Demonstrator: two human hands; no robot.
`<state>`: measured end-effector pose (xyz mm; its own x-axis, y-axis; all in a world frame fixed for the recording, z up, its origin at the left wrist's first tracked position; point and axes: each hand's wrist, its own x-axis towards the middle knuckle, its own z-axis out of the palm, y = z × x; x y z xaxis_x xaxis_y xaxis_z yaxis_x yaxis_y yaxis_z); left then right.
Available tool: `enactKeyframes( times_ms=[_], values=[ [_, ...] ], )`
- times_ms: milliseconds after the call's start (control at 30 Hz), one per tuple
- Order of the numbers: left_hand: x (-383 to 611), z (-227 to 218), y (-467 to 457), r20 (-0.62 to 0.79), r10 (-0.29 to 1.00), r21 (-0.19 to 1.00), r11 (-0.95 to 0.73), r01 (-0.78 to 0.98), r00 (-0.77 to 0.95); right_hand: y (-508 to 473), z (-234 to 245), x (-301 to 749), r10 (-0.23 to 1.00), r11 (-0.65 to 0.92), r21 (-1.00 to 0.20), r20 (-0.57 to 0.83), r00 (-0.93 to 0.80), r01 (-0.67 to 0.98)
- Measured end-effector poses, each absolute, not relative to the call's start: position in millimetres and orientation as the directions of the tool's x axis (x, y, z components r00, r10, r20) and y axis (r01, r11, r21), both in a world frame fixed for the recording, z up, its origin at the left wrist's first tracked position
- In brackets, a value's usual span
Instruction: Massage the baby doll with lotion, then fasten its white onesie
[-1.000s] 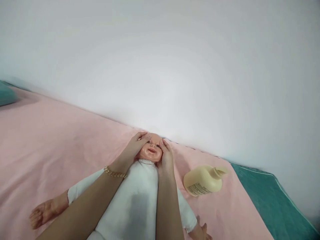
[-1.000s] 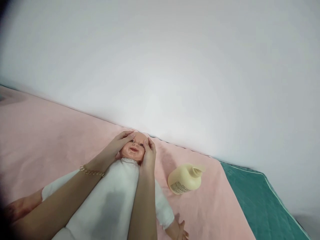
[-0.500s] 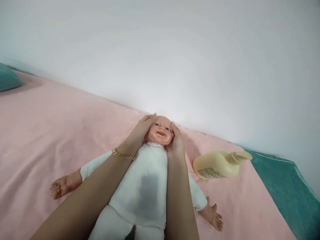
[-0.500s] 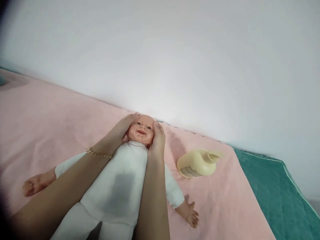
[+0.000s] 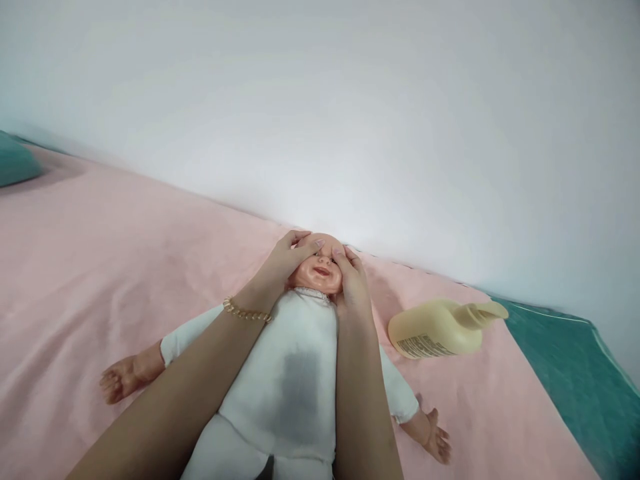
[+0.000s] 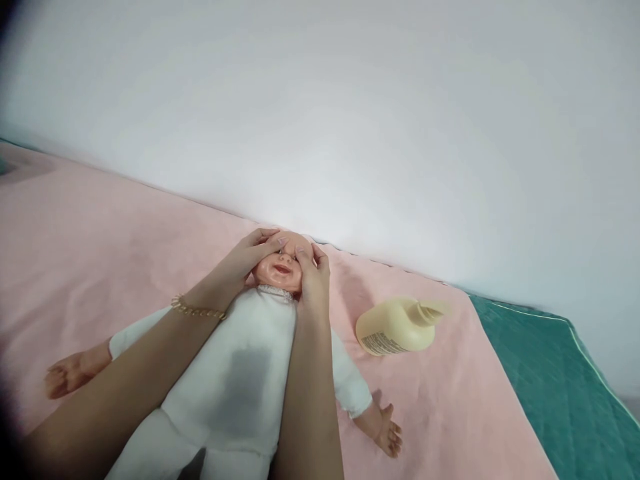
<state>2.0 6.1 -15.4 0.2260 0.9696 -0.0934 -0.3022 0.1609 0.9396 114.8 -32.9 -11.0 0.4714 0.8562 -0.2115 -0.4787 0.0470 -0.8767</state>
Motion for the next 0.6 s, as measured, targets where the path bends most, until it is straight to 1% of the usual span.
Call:
enactKeyframes(
  times_ms=[167, 267, 367, 500, 600],
  values=[
    [6, -16, 7, -0.091, 0.964, 0.899, 0.188, -0.396, 0.25, -32, -2, 113, 0.82, 0.037, -0.832, -0.291, 0.492, -0.553],
    [7, -14, 6, -0.104, 0.969, 0.888, 0.191, -0.419, 0.222, -30, -1, 116, 0.81, 0.017, -0.81, -0.333, 0.483, -0.586],
    [6, -11, 4, -0.129, 0.97, 0.878, 0.208, -0.431, 0.206, -29, -8, 121, 0.839, 0.039, -0.8, -0.3, 0.454, -0.599],
    [5, -10, 3, -0.159, 0.961, 0.862, 0.247, -0.442, 0.227, -28, -18, 127, 0.866, 0.05, -0.798, -0.264, 0.424, -0.6],
    [4, -10, 3, -0.13, 0.955, 0.856, 0.245, -0.455, 0.268, -28, -19, 126, 0.873, 0.059, -0.793, -0.254, 0.417, -0.607]
  ],
)
